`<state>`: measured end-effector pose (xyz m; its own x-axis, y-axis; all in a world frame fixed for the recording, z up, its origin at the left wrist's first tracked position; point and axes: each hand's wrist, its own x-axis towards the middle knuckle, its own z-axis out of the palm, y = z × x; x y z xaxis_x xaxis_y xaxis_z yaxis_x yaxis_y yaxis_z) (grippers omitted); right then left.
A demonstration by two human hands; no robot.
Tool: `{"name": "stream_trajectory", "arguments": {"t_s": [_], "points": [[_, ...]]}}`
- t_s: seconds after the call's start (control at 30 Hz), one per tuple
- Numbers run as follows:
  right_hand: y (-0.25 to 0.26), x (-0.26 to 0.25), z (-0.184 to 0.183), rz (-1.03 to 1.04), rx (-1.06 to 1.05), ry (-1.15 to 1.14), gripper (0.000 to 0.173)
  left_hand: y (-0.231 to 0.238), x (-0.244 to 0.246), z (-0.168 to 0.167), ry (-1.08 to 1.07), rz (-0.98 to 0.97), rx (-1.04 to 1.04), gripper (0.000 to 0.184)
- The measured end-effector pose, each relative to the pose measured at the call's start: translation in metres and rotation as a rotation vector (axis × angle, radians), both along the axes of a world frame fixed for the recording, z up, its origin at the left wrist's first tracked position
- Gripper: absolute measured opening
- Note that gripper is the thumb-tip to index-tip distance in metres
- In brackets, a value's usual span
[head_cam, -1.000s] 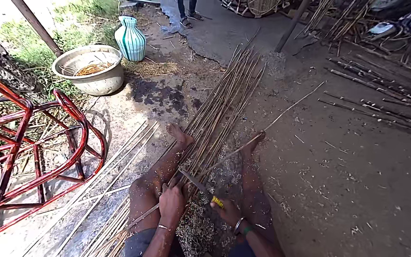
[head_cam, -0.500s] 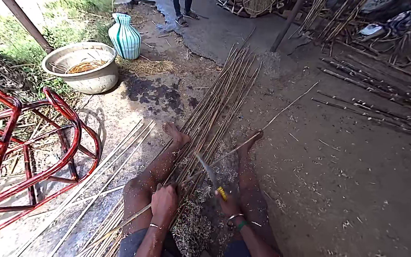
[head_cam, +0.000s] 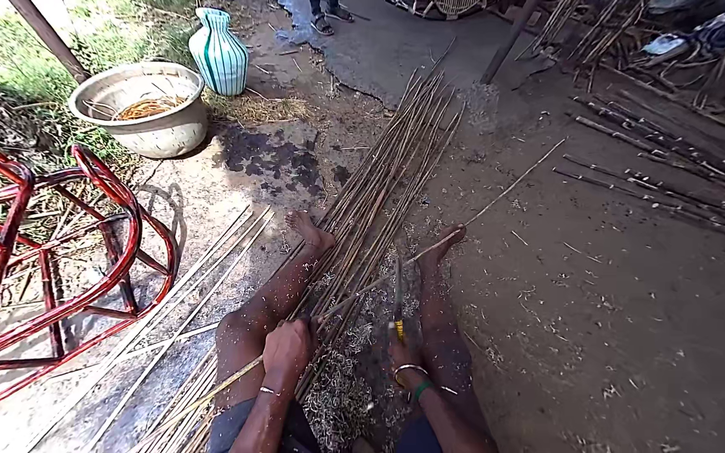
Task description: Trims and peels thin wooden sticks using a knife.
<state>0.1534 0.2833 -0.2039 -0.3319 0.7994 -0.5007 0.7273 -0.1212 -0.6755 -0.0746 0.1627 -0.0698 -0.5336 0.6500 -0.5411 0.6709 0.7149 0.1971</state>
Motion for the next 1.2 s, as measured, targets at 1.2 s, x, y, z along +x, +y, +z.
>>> {"name": "stream_trajectory", "arguments": {"t_s": [1.2], "points": [[-0.003, -0.004, 0.013, 0.303, 0.092, -0.087, 0.053, 0.01, -0.014, -0.005, -0.041, -0.067, -0.062, 0.065]]}}
